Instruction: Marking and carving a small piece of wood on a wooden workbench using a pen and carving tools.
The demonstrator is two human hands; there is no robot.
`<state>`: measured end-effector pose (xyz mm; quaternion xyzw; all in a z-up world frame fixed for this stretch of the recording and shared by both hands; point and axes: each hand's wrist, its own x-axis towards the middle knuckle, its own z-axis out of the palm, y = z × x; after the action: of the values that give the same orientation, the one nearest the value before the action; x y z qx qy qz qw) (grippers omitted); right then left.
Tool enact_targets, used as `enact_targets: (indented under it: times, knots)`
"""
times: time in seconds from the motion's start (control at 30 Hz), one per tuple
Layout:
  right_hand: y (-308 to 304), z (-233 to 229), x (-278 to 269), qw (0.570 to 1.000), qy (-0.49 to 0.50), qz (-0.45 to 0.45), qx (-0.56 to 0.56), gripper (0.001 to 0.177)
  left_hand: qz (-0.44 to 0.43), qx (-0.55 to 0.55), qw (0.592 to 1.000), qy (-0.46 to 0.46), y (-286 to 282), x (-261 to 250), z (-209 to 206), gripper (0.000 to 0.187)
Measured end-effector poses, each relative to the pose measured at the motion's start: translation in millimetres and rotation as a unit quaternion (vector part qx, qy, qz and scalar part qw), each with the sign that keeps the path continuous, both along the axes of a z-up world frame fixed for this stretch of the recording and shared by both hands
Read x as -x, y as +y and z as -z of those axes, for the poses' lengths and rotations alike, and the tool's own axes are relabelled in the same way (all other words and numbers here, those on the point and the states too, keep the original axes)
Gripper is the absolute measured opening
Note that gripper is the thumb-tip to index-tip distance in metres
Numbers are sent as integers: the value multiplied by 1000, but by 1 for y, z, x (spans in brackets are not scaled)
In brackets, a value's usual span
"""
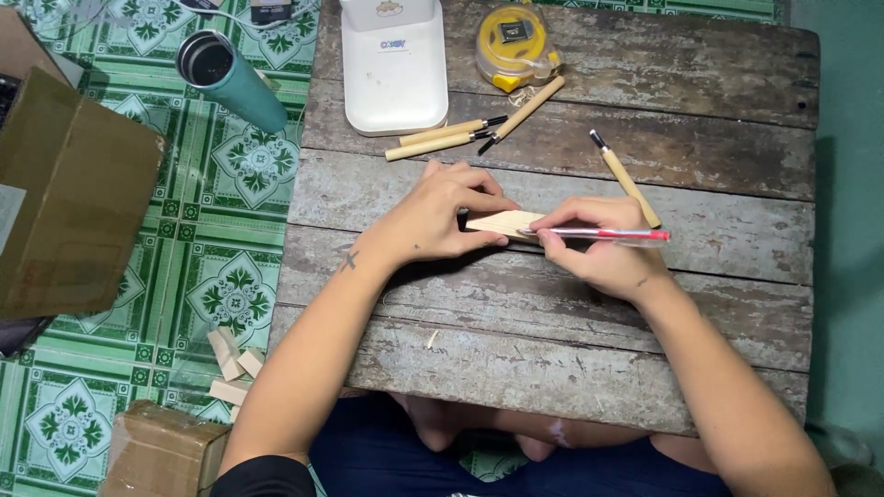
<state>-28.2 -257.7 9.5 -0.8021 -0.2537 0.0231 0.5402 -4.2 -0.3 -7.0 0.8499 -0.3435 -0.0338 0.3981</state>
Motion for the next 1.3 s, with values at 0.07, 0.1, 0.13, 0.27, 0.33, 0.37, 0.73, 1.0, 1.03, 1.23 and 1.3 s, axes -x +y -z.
enact_targets:
  times: [0.07,0.1,0.13,0.27,0.33,0.37,0.73,1.0,1.03,1.23,1.3]
  knots:
    - [1,-3,1,1000,3,-6,6,2,0,-1,1000,3,-1,0,3,39]
    - [2,-5,0,1000,4,-13,11,3,-2,-3,1000,3,0,-1,3,40]
    - [2,-5,-1,1000,3,-14,11,3,-3,-3,1000,3,0,-2,3,40]
    - [2,-7,0,1000,1,-17,22,3,-3,0,1000,8,0,-2,4,40]
    - [2,-8,0,1000,3,-16,23,3,-3,0,1000,9,0,-2,3,40]
    - [1,-8,0,1000,0,-16,24,3,-4,-1,1000,11,0,-2,4,40]
    - [1,-6,0,1000,5,-18,20,5,-8,-1,1000,26,0,-1,1,41]
    - [2,-8,1,1000,9,-18,16,5,-24,5,999,35,-1,-4,8,42]
    - [2,-8,0,1000,9,-18,16,5,-24,5,999,35,-1,-4,8,42]
    - [1,-8,0,1000,13,-20,16,5,-32,0,999,32,-2,-2,6,43]
    - [3,-11,1,999,8,-19,29,5,-33,-1,999,34,-2,-2,5,42]
